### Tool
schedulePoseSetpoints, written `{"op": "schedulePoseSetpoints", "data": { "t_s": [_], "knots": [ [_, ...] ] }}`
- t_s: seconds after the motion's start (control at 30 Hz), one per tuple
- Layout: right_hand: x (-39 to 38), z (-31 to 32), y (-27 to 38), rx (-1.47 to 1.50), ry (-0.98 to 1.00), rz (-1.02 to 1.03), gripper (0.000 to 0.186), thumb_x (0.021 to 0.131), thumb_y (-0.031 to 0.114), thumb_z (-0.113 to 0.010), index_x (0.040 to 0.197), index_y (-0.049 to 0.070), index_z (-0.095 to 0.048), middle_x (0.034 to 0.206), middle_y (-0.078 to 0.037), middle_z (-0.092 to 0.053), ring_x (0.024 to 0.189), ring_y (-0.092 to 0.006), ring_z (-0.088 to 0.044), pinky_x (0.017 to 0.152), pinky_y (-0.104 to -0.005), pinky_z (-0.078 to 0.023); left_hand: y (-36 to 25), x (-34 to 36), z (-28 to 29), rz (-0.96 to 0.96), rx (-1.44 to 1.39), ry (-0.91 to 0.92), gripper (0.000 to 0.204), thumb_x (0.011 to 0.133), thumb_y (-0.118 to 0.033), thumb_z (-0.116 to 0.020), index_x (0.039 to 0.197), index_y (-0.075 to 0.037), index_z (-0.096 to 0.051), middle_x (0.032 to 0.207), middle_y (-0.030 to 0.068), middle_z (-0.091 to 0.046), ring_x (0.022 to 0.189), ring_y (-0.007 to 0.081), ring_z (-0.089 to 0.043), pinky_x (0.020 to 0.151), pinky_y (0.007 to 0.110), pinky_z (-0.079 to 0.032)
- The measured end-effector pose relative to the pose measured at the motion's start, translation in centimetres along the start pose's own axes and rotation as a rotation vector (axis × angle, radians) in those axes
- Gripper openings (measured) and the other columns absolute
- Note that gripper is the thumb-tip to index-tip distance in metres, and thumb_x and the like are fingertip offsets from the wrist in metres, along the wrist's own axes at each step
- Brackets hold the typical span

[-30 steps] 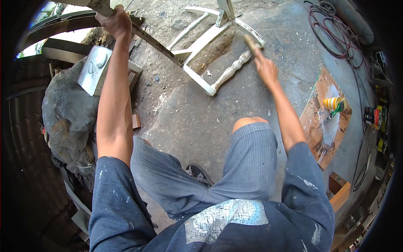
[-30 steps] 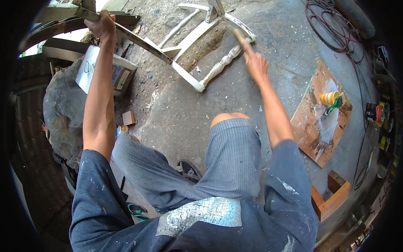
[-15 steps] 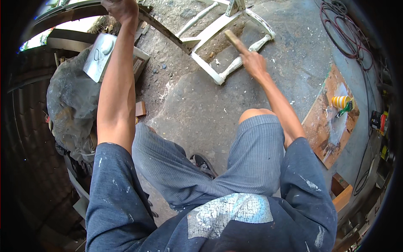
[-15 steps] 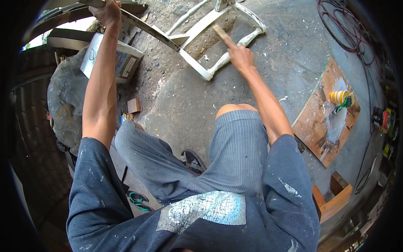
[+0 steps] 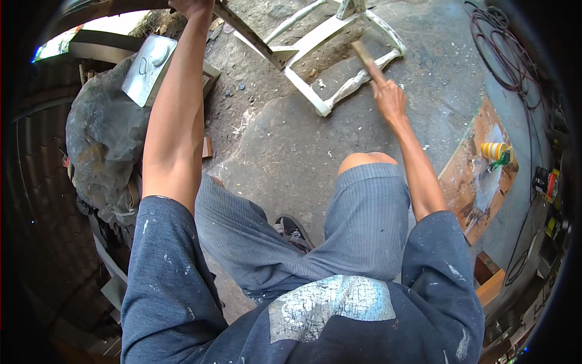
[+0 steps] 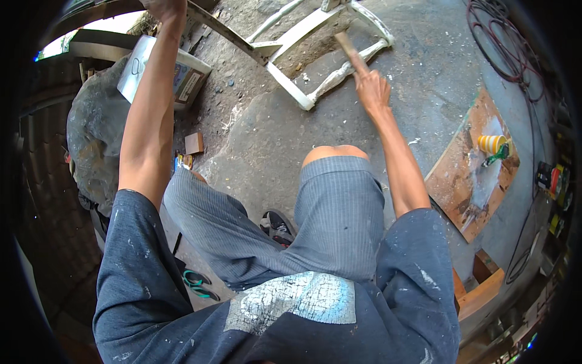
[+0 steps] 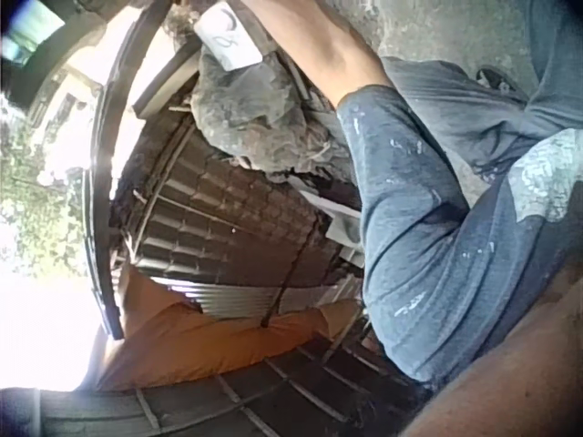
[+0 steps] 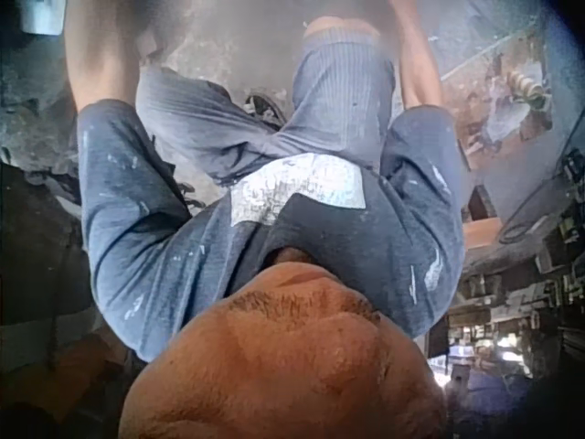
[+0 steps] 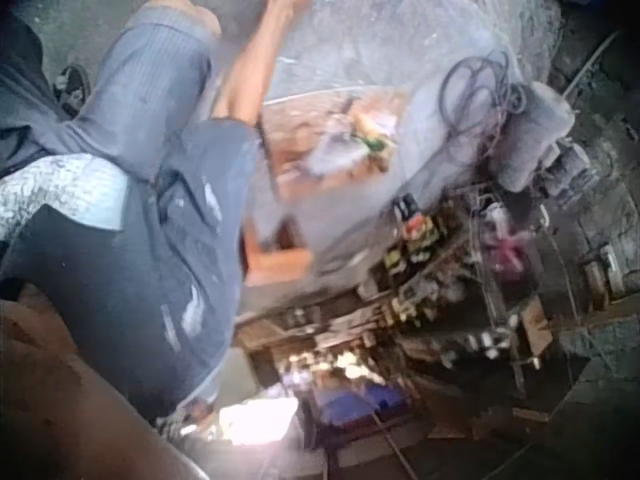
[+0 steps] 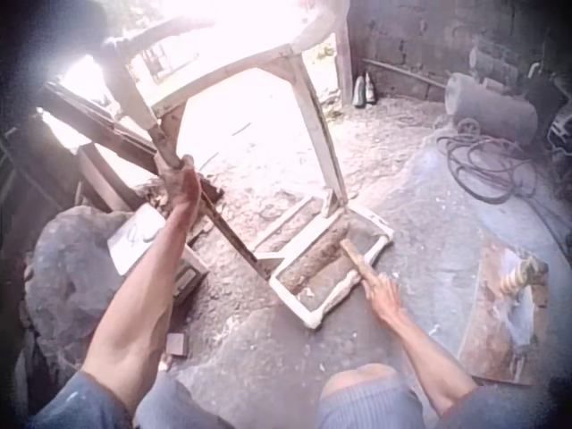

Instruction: Applying paint and scrubbing an old chair to refinish it.

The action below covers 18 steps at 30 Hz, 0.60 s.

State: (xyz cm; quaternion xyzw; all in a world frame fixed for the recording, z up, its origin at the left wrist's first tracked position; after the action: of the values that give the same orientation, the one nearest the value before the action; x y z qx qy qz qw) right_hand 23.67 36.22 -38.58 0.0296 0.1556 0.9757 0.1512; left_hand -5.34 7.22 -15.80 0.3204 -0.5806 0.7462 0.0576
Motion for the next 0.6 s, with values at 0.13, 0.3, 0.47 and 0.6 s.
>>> {"op": "schedulePoseSetpoints", "data": {
  "t_s": [0.13, 0.3, 0.47, 0.6],
  "knots": [
    [-3.8, 2.3, 4.3, 0.190, 0.238, -0.037, 0.066, 0.095, 0.023, -0.059, 0.147, 0.050, -0.029, 0.076, -0.019, -0.064, 0.063, -0.0342, -0.066, 0.054, -0.0467, -0.055, 2.2, 1.9, 2.1, -0.268, 0.167, -0.153, 0.040, 0.082, -0.013, -0.057, 0.120, -0.002, -0.049, 0.096, 0.0187, -0.060, 0.090, 0.0354, -0.060, 0.083, 0.045, -0.044],
    [-8.2, -2.4, 4.7, 0.118, 0.108, 0.145, 0.068, 0.095, 0.025, -0.060, 0.147, 0.051, -0.026, 0.074, -0.017, -0.063, 0.060, -0.0296, -0.065, 0.053, -0.0451, -0.056, 0.5, 1.0, -0.3, -0.141, 0.085, -0.102, 0.040, 0.082, -0.013, -0.057, 0.120, -0.003, -0.049, 0.094, 0.0186, -0.062, 0.088, 0.0338, -0.061, 0.080, 0.044, -0.045],
    [-1.5, -0.3, 4.1, 0.068, 0.032, 0.070, 0.065, 0.093, 0.022, -0.060, 0.146, 0.048, -0.033, 0.073, -0.016, -0.062, 0.062, -0.0330, -0.065, 0.057, -0.0459, -0.055, 2.3, 1.6, 0.5, -0.192, 0.104, -0.106, 0.046, 0.082, -0.017, -0.058, 0.125, -0.003, -0.046, 0.096, 0.0194, -0.063, 0.088, 0.0355, -0.063, 0.079, 0.045, -0.047],
    [-7.0, 2.5, 4.4, 0.183, 0.189, 0.045, 0.063, 0.092, 0.026, -0.061, 0.146, 0.045, -0.035, 0.075, -0.020, -0.064, 0.067, -0.0393, -0.067, 0.060, -0.0493, -0.055, 2.2, 1.6, 1.0, -0.186, 0.199, -0.158, 0.047, 0.082, -0.018, -0.058, 0.126, -0.004, -0.047, 0.101, 0.0215, -0.064, 0.094, 0.0381, -0.063, 0.082, 0.047, -0.046]
  ]
}}
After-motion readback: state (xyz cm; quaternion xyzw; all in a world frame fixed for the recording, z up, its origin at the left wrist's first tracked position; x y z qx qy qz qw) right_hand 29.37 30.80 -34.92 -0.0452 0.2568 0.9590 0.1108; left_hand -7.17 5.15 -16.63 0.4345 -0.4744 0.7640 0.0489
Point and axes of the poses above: each hand's wrist, its own x-axis towards the middle knuckle, its own z-axis out of the back of the hand, y = z × x, the point moved 3 cm from there along x, towards the middle knuckle
